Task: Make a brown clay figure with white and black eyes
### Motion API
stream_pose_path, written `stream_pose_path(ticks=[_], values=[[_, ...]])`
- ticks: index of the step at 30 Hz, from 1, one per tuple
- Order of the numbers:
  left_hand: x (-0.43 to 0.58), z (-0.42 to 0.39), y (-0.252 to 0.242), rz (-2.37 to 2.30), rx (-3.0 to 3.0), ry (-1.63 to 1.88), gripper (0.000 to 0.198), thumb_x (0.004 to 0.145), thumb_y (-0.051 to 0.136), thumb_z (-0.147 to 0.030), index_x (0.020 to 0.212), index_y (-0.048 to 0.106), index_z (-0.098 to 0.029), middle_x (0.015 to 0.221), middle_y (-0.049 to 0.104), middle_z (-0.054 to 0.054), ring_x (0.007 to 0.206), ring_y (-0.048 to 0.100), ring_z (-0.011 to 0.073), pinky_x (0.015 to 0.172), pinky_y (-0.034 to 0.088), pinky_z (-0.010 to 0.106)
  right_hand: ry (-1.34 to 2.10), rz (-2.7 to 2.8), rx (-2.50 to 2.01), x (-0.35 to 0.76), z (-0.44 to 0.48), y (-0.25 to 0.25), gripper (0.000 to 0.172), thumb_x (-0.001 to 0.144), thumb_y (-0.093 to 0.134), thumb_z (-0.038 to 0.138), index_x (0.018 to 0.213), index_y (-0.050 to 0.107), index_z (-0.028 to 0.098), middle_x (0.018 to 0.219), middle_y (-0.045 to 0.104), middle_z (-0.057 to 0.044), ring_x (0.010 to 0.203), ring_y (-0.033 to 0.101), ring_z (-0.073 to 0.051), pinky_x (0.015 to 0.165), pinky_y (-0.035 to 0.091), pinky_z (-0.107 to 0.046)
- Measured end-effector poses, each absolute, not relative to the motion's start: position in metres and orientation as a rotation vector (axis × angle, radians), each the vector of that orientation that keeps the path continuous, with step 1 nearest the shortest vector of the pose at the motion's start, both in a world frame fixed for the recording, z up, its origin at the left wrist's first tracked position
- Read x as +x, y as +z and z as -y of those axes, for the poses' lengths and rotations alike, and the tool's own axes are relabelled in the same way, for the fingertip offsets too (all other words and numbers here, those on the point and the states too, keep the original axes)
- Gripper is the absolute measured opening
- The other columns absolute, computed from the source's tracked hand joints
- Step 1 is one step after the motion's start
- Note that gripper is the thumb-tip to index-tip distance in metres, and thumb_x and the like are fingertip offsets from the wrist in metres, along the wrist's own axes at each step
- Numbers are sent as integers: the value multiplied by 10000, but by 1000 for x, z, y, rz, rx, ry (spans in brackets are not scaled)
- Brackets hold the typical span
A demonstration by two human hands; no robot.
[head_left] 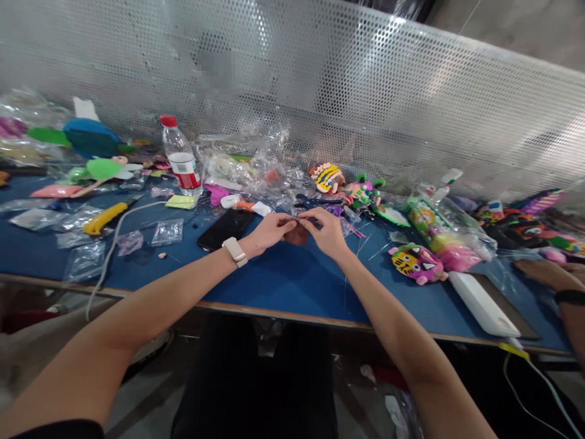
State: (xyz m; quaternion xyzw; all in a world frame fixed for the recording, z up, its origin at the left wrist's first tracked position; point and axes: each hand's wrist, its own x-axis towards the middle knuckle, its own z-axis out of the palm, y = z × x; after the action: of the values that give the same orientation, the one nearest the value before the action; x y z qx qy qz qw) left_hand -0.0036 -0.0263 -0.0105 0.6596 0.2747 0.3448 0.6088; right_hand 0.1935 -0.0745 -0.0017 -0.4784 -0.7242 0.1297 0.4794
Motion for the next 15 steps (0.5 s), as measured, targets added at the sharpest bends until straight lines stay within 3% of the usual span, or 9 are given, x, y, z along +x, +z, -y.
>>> stream_pose_path(ticks=[7, 15], values=[[-1, 28, -11, -610, 1573, 800, 227, 938, 718, -372, 923, 723, -146, 859, 727, 44, 781, 667, 136, 759, 571, 293, 271, 1798, -1179, 195, 74, -3, 158, 983, 688, 381, 1027, 794, 272, 1031, 742, -65, 907, 718, -224, 770, 612, -381], [-1, 32, -9, -593, 1571, 838, 274, 959, 707, -418, 971, 732, -145, 863, 744, 62, 764, 687, 140, 745, 583, 299, 240, 1857, -1099, 198, 71, -4, 157, 988, 668, 289, 1031, 819, 292, 1025, 731, -57, 937, 709, -225, 800, 616, -398]])
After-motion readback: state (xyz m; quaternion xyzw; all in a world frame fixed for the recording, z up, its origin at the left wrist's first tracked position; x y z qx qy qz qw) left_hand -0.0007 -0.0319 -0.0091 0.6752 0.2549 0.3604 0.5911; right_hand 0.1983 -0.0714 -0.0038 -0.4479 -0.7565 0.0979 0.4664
